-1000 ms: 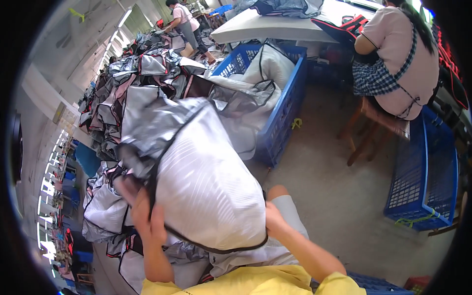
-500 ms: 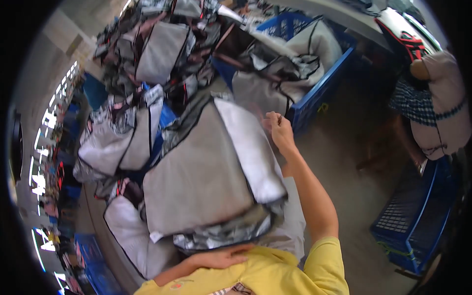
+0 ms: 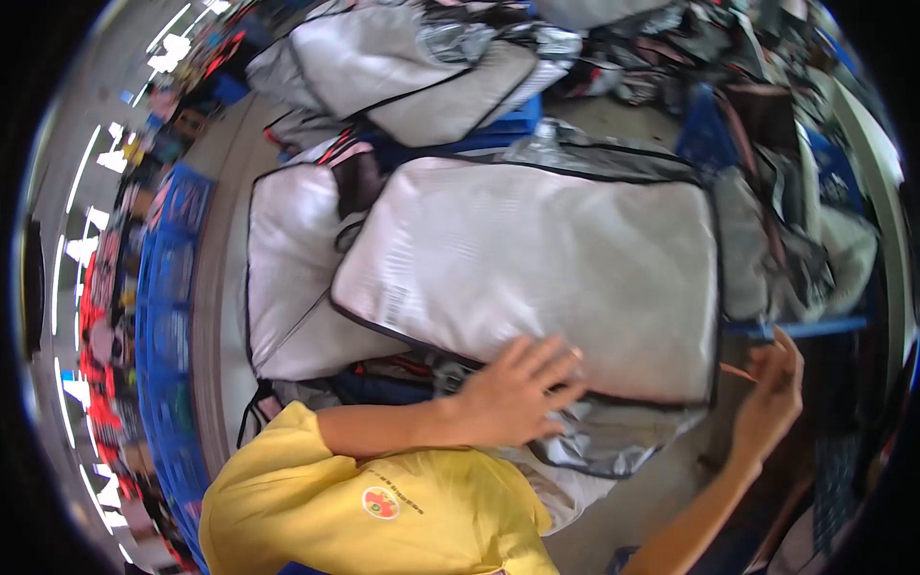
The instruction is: Inspecting, folding, and preparing insulated silver and pink bags for shipping in a factory.
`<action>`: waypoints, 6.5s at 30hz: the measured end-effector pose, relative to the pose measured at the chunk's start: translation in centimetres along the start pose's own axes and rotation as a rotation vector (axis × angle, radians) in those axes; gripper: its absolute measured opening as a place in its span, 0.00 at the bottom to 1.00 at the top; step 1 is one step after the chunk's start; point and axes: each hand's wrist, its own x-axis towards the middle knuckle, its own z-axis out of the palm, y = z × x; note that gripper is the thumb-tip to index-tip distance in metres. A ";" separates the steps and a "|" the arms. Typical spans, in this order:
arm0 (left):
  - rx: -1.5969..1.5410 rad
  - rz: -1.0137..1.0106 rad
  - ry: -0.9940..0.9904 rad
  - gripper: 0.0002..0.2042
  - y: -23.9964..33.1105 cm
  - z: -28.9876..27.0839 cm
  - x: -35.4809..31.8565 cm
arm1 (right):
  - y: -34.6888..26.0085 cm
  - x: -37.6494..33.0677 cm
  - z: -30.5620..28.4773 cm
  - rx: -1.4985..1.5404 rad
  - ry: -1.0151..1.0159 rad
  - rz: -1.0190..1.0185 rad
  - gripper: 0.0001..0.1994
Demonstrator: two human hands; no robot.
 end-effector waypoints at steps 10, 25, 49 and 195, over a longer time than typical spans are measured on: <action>-0.141 0.051 0.200 0.33 -2.1 3.8 -1.6 | -21.2 0.7 21.5 -0.092 -1.233 -0.757 0.11; -0.540 -1.072 0.766 0.14 -12.2 -0.2 -15.1 | -19.4 -10.1 34.1 0.308 -1.652 -0.153 0.11; -1.113 -0.985 0.763 0.07 -14.8 -0.8 -12.2 | -18.1 -8.8 35.5 0.677 -1.397 -0.346 0.12; -0.287 0.342 0.250 0.08 -4.6 -1.7 25.8 | 4.5 -24.8 3.6 -0.100 0.150 0.186 0.18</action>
